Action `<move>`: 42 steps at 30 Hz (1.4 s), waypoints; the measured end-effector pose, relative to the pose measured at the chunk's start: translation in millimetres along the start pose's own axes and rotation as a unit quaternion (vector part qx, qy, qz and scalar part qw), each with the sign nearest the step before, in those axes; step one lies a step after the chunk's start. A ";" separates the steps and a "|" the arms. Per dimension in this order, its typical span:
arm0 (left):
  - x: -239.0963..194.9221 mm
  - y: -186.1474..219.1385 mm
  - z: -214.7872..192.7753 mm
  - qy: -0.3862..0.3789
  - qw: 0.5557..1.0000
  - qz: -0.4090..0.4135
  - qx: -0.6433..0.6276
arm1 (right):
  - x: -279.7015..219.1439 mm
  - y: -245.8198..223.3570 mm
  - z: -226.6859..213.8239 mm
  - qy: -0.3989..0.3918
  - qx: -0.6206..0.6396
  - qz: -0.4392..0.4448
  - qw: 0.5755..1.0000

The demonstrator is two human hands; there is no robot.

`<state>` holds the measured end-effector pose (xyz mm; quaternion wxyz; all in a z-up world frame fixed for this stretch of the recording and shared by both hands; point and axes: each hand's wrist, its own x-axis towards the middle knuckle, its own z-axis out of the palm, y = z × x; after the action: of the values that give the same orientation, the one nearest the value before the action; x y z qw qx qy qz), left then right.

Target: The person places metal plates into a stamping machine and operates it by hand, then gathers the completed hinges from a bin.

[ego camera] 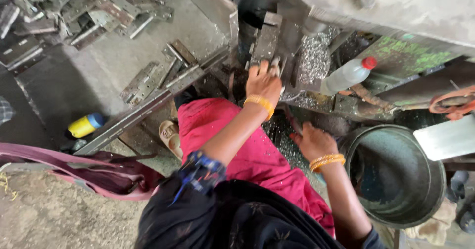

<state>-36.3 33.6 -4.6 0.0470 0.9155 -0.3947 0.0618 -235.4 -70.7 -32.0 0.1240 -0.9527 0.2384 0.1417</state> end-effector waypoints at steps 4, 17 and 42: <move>31.6 13.1 -4.7 -0.077 0.996 -0.032 0.020 | 7.1 20.0 31.4 0.028 0.035 -0.034 0.998; 45.4 11.6 -16.3 -0.124 0.990 -0.002 0.067 | -6.0 24.2 65.8 0.075 0.052 -0.023 0.996; 82.3 20.2 11.2 -0.035 0.996 -0.051 0.058 | 7.2 29.8 84.3 0.023 0.059 0.037 0.997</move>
<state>5.9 -40.8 -2.5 -0.0165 0.9371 -0.3450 0.0501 -261.7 -73.6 -117.7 0.1694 -0.9374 0.2838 0.1100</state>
